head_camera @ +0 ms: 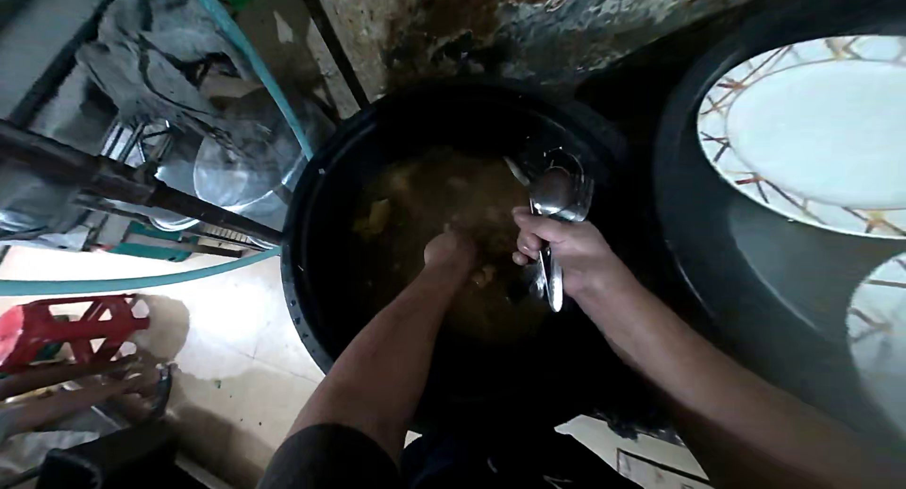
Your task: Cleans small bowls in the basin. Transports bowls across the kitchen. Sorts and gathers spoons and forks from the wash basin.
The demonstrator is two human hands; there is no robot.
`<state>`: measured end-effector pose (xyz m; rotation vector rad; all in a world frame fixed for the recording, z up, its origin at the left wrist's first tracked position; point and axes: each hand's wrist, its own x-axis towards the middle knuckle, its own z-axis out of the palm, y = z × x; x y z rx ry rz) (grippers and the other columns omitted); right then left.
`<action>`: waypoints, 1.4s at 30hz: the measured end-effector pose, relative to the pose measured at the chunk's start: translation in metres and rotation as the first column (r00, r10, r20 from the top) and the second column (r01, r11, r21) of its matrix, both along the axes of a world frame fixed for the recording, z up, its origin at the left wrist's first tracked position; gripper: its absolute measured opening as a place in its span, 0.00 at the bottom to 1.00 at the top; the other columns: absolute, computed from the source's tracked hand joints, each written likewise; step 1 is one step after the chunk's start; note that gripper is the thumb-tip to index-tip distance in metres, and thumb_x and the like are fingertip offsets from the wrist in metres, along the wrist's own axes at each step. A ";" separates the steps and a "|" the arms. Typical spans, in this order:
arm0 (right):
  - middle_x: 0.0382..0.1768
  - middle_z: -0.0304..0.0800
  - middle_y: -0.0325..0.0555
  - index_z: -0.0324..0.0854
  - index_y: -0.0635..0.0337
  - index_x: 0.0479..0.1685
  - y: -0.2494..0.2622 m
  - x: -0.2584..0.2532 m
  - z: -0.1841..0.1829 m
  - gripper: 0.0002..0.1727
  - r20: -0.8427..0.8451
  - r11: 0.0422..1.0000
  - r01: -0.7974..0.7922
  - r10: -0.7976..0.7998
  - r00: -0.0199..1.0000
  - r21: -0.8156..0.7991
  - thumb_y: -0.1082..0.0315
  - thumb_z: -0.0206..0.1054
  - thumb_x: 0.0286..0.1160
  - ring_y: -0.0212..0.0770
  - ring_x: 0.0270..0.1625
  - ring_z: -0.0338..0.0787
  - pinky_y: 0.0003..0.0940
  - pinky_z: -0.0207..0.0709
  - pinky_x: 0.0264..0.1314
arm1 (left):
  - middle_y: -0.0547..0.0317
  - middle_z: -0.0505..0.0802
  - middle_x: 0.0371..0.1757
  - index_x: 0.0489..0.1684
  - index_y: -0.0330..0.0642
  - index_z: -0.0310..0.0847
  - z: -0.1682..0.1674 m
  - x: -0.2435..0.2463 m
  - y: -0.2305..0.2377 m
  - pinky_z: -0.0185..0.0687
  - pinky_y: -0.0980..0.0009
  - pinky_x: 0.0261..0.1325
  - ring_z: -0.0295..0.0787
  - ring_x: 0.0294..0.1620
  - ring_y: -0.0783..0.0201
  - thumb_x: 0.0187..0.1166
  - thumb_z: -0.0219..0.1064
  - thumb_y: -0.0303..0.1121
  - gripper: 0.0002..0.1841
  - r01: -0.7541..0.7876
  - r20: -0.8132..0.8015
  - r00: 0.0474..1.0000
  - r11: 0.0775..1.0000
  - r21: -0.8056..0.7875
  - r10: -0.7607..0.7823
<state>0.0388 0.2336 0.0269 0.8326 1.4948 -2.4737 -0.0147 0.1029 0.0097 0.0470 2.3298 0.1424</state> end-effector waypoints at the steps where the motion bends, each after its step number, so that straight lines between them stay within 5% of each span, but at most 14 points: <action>1: 0.10 0.68 0.30 0.83 0.55 0.41 0.000 0.000 0.000 0.04 0.004 1.000 0.006 -0.006 1.000 0.023 0.73 0.64 0.82 0.27 0.12 0.72 0.24 0.79 0.21 | 0.40 0.89 0.67 0.70 0.42 0.82 0.000 -0.003 -0.005 0.82 0.36 0.61 0.87 0.66 0.38 0.91 0.56 0.40 0.18 -0.016 0.003 1.000 1.000 -0.009 0.016; 6: 0.28 0.89 0.42 0.77 0.59 0.68 0.001 -0.002 -0.002 0.15 0.007 0.992 0.080 -0.081 0.997 0.099 0.71 0.61 0.86 0.35 0.22 0.89 0.27 0.85 0.23 | 0.40 0.89 0.65 0.69 0.44 0.82 -0.001 -0.013 -0.066 0.83 0.35 0.59 0.88 0.64 0.38 0.87 0.61 0.42 0.19 -0.041 -0.084 0.996 0.984 -0.175 0.026; 8: 0.34 0.92 0.46 0.74 0.59 0.72 0.000 -0.002 0.000 0.17 0.018 0.991 0.065 -0.068 0.998 0.118 0.72 0.60 0.87 0.37 0.24 0.91 0.28 0.85 0.22 | 0.38 0.89 0.66 0.70 0.42 0.81 -0.001 -0.011 -0.092 0.82 0.33 0.60 0.87 0.64 0.36 0.86 0.61 0.42 0.20 -0.035 -0.094 0.995 0.977 -0.212 0.015; 12: 0.34 0.93 0.48 0.75 0.60 0.71 -0.003 -0.003 0.001 0.17 0.040 0.980 0.010 -0.018 0.999 0.199 0.74 0.61 0.85 0.36 0.21 0.89 0.26 0.83 0.21 | 0.40 0.88 0.68 0.72 0.44 0.80 0.004 -0.012 -0.104 0.83 0.35 0.61 0.87 0.66 0.37 0.86 0.63 0.41 0.20 -0.026 -0.124 0.992 0.974 -0.227 -0.002; 16: 0.21 0.82 0.38 0.79 0.59 0.65 -0.006 -0.002 0.000 0.14 0.035 0.965 0.000 -0.010 0.999 0.261 0.69 0.63 0.85 0.27 0.14 0.77 0.19 0.74 0.16 | 0.38 0.76 0.81 0.81 0.42 0.72 -0.005 -0.014 -0.101 0.81 0.37 0.67 0.83 0.71 0.36 0.86 0.64 0.46 0.27 -0.085 -0.103 0.992 0.991 -0.106 0.074; 20: 0.19 0.80 0.36 0.81 0.58 0.60 -0.006 -0.001 0.001 0.11 0.040 0.965 -0.005 -0.006 0.999 0.264 0.69 0.64 0.85 0.26 0.15 0.78 0.19 0.75 0.17 | 0.40 0.82 0.77 0.86 0.44 0.63 -0.023 0.000 -0.113 0.78 0.39 0.72 0.82 0.74 0.38 0.87 0.62 0.36 0.28 -0.128 -0.089 0.988 0.991 -0.043 0.124; 24: 0.18 0.80 0.39 0.80 0.60 0.62 -0.007 -0.002 0.002 0.12 0.062 0.974 0.008 -0.023 0.998 0.228 0.70 0.65 0.84 0.29 0.14 0.79 0.21 0.77 0.15 | 0.38 0.86 0.71 0.78 0.39 0.74 -0.011 -0.003 -0.124 0.77 0.36 0.71 0.83 0.71 0.37 0.84 0.66 0.39 0.25 -0.075 -0.047 0.996 0.997 -0.024 0.074; 28: 0.23 0.88 0.43 0.77 0.62 0.62 -0.007 -0.002 0.004 0.12 0.042 0.980 -0.042 0.035 0.999 0.194 0.69 0.62 0.87 0.35 0.21 0.90 0.29 0.87 0.26 | 0.39 0.89 0.64 0.62 0.39 0.85 0.032 -0.022 -0.126 0.80 0.38 0.67 0.87 0.66 0.40 0.87 0.64 0.36 0.14 0.037 -0.187 0.982 0.999 0.038 -0.029; 33: 0.46 0.95 0.46 0.79 0.66 0.62 -0.008 0.001 0.004 0.12 -0.056 0.962 -0.118 0.136 0.989 0.245 0.74 0.63 0.83 0.36 0.44 0.95 0.31 0.89 0.49 | 0.44 0.90 0.60 0.53 0.38 0.89 0.093 -0.019 -0.094 0.81 0.42 0.68 0.87 0.65 0.45 0.85 0.65 0.34 0.11 0.376 -0.448 0.851 0.914 0.155 -0.274; 37: 0.39 0.93 0.43 0.83 0.64 0.50 -0.008 0.004 -0.002 0.09 -0.168 0.957 -0.241 0.267 0.949 0.162 0.76 0.58 0.81 0.34 0.40 0.91 0.29 0.86 0.49 | 0.47 0.92 0.56 0.51 0.39 0.90 0.125 -0.005 -0.044 0.86 0.46 0.59 0.91 0.58 0.49 0.85 0.64 0.32 0.10 0.587 -0.570 0.713 0.792 0.168 -0.408; 39: 0.42 0.97 0.48 0.82 0.65 0.55 -0.005 0.006 -0.001 0.11 -0.167 0.942 -0.325 0.335 0.927 0.085 0.73 0.55 0.87 0.38 0.41 0.95 0.31 0.89 0.49 | 0.48 0.92 0.55 0.51 0.38 0.89 0.120 -0.013 -0.040 0.85 0.49 0.62 0.90 0.57 0.52 0.85 0.64 0.32 0.10 0.519 -0.565 0.775 0.796 0.311 -0.284; 42: 0.28 0.88 0.40 0.81 0.60 0.47 -0.005 0.005 -0.004 0.07 -0.149 0.941 -0.314 0.331 0.932 0.122 0.72 0.57 0.86 0.32 0.25 0.85 0.24 0.83 0.30 | 0.43 0.90 0.59 0.65 0.36 0.82 0.099 -0.030 -0.064 0.82 0.48 0.66 0.89 0.59 0.50 0.86 0.66 0.43 0.20 0.210 -0.338 0.940 0.850 0.483 -0.041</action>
